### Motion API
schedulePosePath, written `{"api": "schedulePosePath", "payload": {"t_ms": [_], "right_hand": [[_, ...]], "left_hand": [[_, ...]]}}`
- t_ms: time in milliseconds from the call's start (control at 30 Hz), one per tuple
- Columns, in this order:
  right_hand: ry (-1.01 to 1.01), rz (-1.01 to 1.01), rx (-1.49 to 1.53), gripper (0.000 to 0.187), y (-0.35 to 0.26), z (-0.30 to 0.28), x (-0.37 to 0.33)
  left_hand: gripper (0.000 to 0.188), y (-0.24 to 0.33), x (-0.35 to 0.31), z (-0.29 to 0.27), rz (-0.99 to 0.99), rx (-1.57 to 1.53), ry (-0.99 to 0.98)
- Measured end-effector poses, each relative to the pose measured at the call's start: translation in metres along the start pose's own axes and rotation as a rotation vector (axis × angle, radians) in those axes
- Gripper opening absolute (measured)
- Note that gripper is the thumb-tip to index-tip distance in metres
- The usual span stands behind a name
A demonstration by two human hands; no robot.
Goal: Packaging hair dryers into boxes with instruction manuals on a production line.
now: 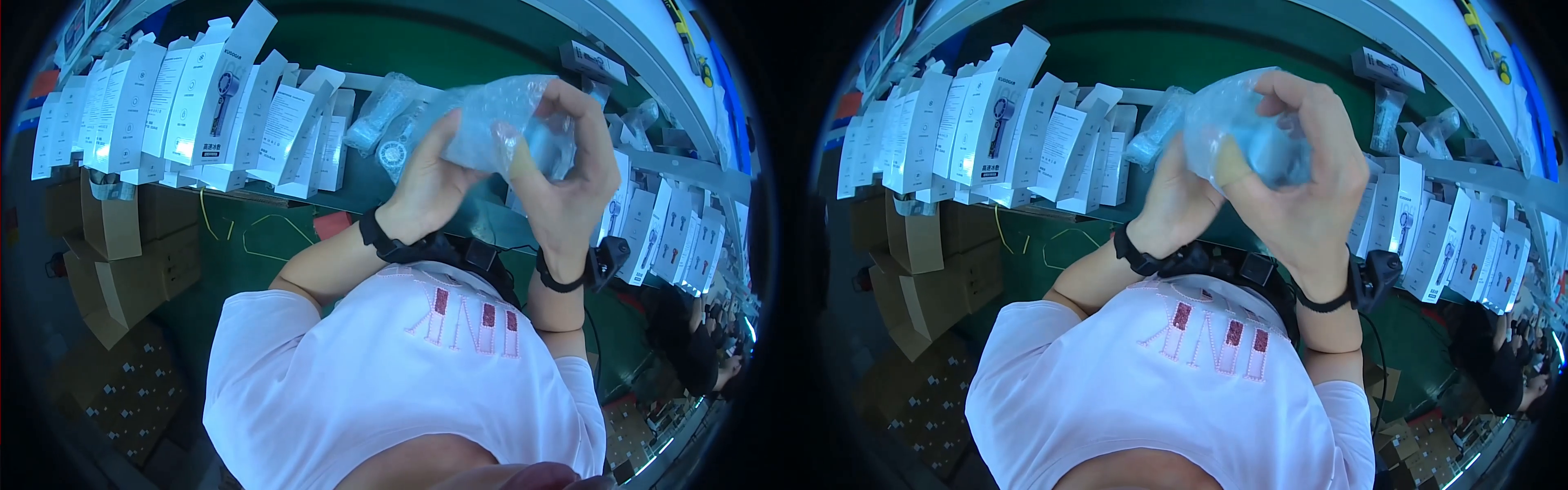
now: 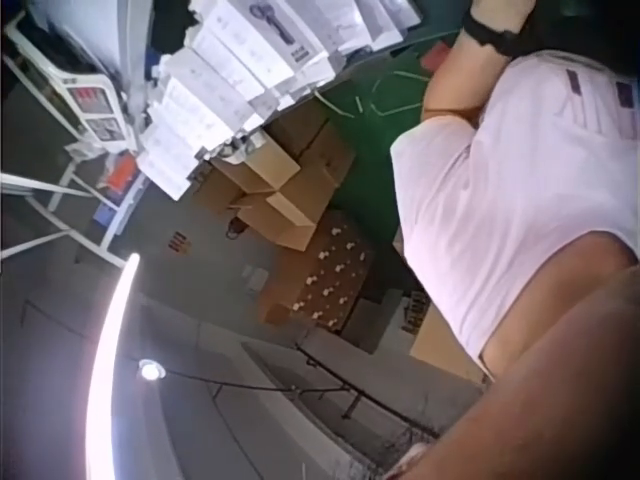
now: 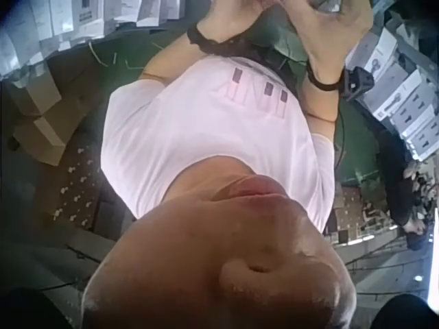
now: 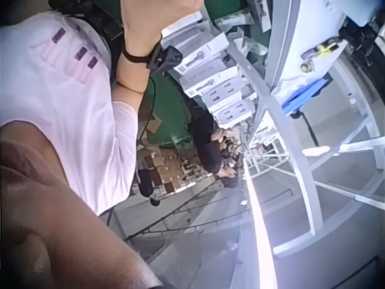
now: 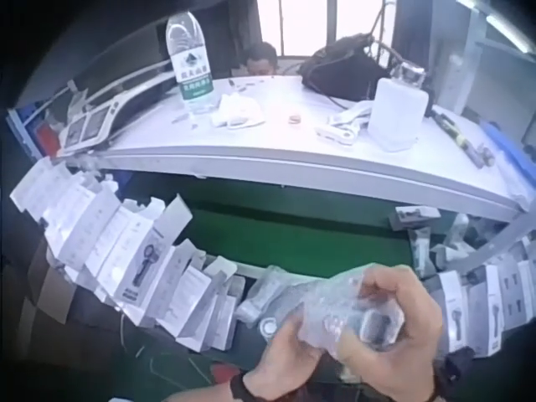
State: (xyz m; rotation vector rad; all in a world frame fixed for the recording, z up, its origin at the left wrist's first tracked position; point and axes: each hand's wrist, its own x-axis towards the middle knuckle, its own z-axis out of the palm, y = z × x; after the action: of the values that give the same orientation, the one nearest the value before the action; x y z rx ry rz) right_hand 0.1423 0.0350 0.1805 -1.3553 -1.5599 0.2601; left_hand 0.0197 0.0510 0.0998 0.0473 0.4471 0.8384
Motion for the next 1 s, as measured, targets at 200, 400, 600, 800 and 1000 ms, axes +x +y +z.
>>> {"api": "schedulePosePath", "payload": {"t_ms": [200,400,600,800,1000], "right_hand": [[-0.108,-0.001,-0.011,0.042,-0.016,0.005,0.002],[-0.044,-0.045,0.038,0.042,-0.019,0.013,0.002],[0.081,-0.201,0.334,0.091,-0.006,0.008,-0.008],[-0.424,0.079,-0.134,0.065,0.037,0.015,-0.020],[-0.345,0.442,-0.372,0.079,0.186,0.007,0.036]], "left_hand": [[0.039,0.028,-0.008,-0.011,0.439,0.197,-0.008],[0.039,0.040,-0.013,-0.007,0.520,0.260,-0.043],[0.039,0.046,-0.008,-0.012,0.515,0.242,0.013],[0.038,0.041,0.038,-0.030,0.244,0.103,-0.005],[0.031,0.017,0.104,-0.070,-0.056,-0.075,0.170]]}}
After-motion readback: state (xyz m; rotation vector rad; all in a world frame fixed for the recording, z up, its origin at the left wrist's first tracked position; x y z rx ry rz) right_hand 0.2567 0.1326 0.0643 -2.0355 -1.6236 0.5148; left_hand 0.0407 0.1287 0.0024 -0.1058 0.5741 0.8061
